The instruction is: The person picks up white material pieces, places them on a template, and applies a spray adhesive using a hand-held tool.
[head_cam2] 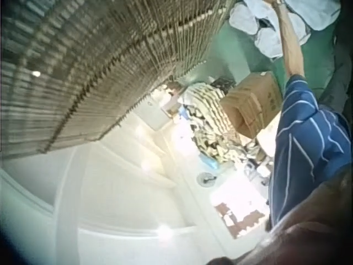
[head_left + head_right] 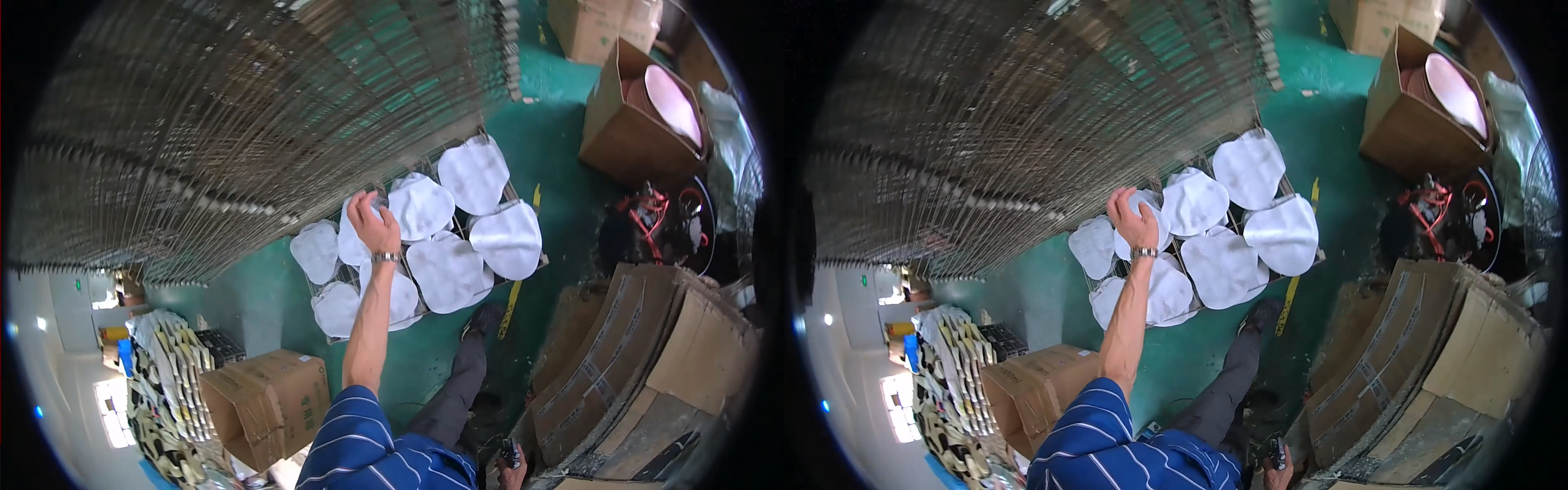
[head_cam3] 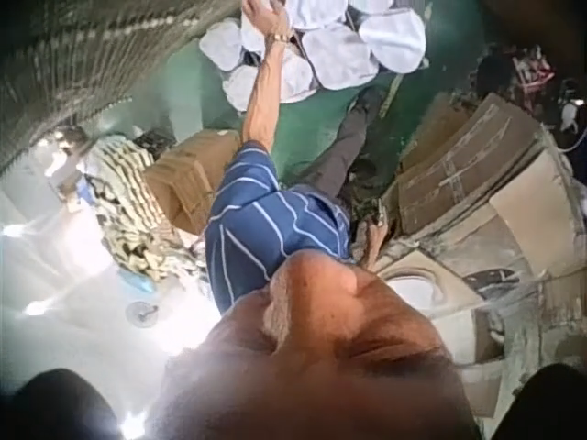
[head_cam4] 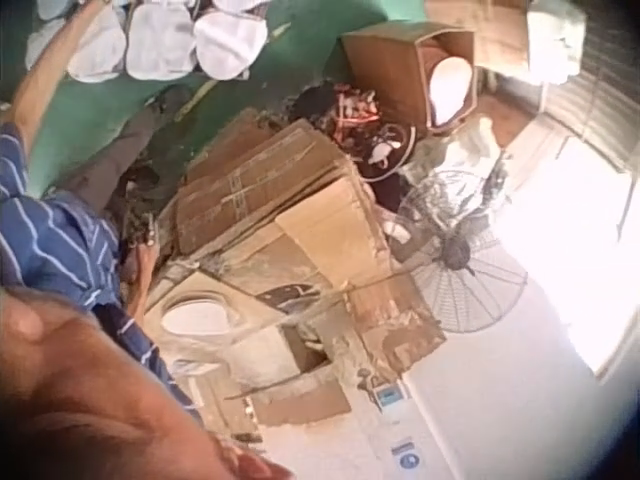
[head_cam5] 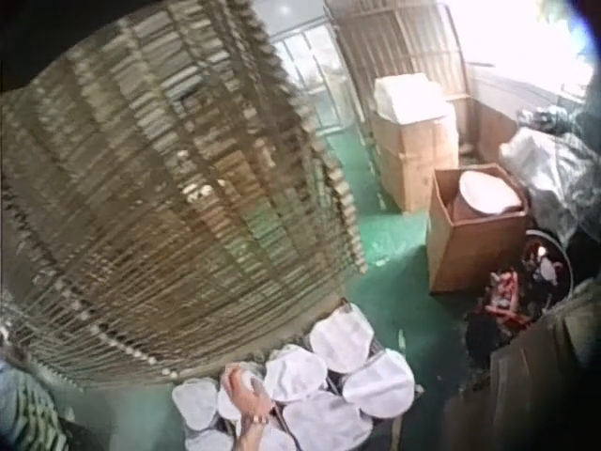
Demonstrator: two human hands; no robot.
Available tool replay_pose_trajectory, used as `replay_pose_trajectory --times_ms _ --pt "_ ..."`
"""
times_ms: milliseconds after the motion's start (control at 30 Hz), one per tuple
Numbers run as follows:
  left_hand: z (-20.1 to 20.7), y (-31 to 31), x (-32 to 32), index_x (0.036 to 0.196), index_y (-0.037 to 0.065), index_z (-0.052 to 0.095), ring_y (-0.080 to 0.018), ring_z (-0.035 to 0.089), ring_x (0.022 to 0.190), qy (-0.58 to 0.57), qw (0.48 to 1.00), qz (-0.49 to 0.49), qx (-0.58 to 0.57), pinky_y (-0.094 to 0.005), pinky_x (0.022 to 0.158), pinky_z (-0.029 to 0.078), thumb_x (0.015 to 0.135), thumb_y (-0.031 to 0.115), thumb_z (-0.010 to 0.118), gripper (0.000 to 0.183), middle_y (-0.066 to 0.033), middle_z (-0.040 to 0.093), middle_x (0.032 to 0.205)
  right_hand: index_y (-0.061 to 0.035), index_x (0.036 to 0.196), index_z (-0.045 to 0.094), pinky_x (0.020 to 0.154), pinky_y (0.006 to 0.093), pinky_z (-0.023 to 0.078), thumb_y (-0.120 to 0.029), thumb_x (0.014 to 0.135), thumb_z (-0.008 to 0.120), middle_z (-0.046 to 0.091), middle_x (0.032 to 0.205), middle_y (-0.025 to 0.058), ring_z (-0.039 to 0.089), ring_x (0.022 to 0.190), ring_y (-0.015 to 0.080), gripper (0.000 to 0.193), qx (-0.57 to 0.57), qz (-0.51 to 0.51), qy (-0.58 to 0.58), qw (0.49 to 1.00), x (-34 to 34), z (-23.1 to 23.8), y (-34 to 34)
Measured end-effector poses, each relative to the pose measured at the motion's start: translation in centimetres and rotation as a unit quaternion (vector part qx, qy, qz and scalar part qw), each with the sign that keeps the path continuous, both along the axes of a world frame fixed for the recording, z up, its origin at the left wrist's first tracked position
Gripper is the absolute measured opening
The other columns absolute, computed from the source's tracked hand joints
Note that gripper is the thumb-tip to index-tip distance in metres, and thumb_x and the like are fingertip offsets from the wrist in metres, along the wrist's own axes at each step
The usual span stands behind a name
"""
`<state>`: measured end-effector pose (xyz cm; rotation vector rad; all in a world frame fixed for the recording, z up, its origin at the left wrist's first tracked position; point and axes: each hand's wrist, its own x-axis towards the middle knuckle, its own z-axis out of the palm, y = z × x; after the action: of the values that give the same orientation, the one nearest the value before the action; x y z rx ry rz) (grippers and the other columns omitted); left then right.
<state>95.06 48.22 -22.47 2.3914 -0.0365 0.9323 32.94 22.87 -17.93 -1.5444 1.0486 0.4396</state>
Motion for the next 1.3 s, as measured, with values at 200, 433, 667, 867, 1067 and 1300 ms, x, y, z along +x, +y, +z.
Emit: replay_pose_trajectory --times_ms 200,433,667,867,1067,1300 --pt "3.6 3.2 3.3 0.103 0.006 0.063 -0.0383 0.051 0.117 0.016 0.986 0.027 0.161 -0.0498 0.100 0.043 0.071 -0.001 0.064 0.032 -0.0144 0.050 0.132 0.0039 0.133 0.058 0.098 0.0374 0.046 -0.015 0.089 0.067 0.066 0.123 0.0179 0.060 0.112 0.0291 0.049 -0.035 0.070 -0.012 0.997 -2.8 0.1 -0.9" --pt "0.8 0.3 -1.9 0.103 0.004 0.062 -0.0402 0.053 0.116 0.125 0.975 0.036 0.178 -0.0501 0.095 0.045 0.073 0.002 0.067 0.031 -0.0158 0.040 0.143 -0.0003 0.137 0.057 0.096 0.0360 0.047 -0.026 0.093 0.068 0.068 0.118 0.0167 0.061 0.108 0.0287 0.052 -0.030 -0.025 -0.111 0.993 -7.3 -0.9 -0.8" --pt "-10.8 -0.7 -19.4 0.100 -0.001 0.070 -0.0409 0.071 0.087 0.503 0.815 -0.122 0.259 -0.0513 0.073 0.055 0.083 0.012 0.057 0.026 -0.0234 0.071 0.087 0.0072 0.138 0.054 0.084 0.0340 0.053 -0.011 0.073 0.071 0.069 0.111 0.0197 0.067 0.093 0.0253 0.069 -0.085 -0.050 0.012 0.995 -8.6 1.9 2.0" --pt "-9.7 -4.8 -30.8 0.108 0.010 0.074 -0.0363 0.072 0.096 0.679 0.557 -0.319 0.356 -0.0459 0.084 0.057 0.078 0.014 0.057 0.035 -0.0180 0.073 0.109 0.0047 0.139 0.054 0.085 0.0333 0.052 -0.013 0.077 0.073 0.069 0.112 0.0190 0.066 0.095 0.0228 0.067 -0.110 -0.166 -0.023 0.980 -13.1 5.3 4.6" --pt "-7.5 -7.2 -41.2 0.120 0.013 0.070 -0.0346 0.063 0.117 0.599 0.643 -0.427 0.215 -0.0422 0.101 0.050 0.081 0.020 0.056 0.041 -0.0149 0.069 0.123 0.0031 0.137 0.056 0.083 0.0327 0.053 -0.008 0.078 0.071 0.070 0.108 0.0198 0.066 0.089 0.0202 0.062 -0.293 -0.280 -0.102 0.908 -21.2 11.8 8.7" --pt "-12.1 -3.3 -43.5 0.118 0.003 0.068 -0.0298 0.068 0.073 0.855 0.439 -0.273 -0.023 -0.0441 0.056 0.054 0.095 0.021 0.058 0.030 -0.0144 0.072 0.099 -0.0004 0.135 0.058 0.091 0.0381 0.053 -0.010 0.079 0.075 0.069 0.116 0.0235 0.069 0.104 0.0381 0.059 -0.308 -0.448 -0.038 0.838 -29.4 23.6 11.6"
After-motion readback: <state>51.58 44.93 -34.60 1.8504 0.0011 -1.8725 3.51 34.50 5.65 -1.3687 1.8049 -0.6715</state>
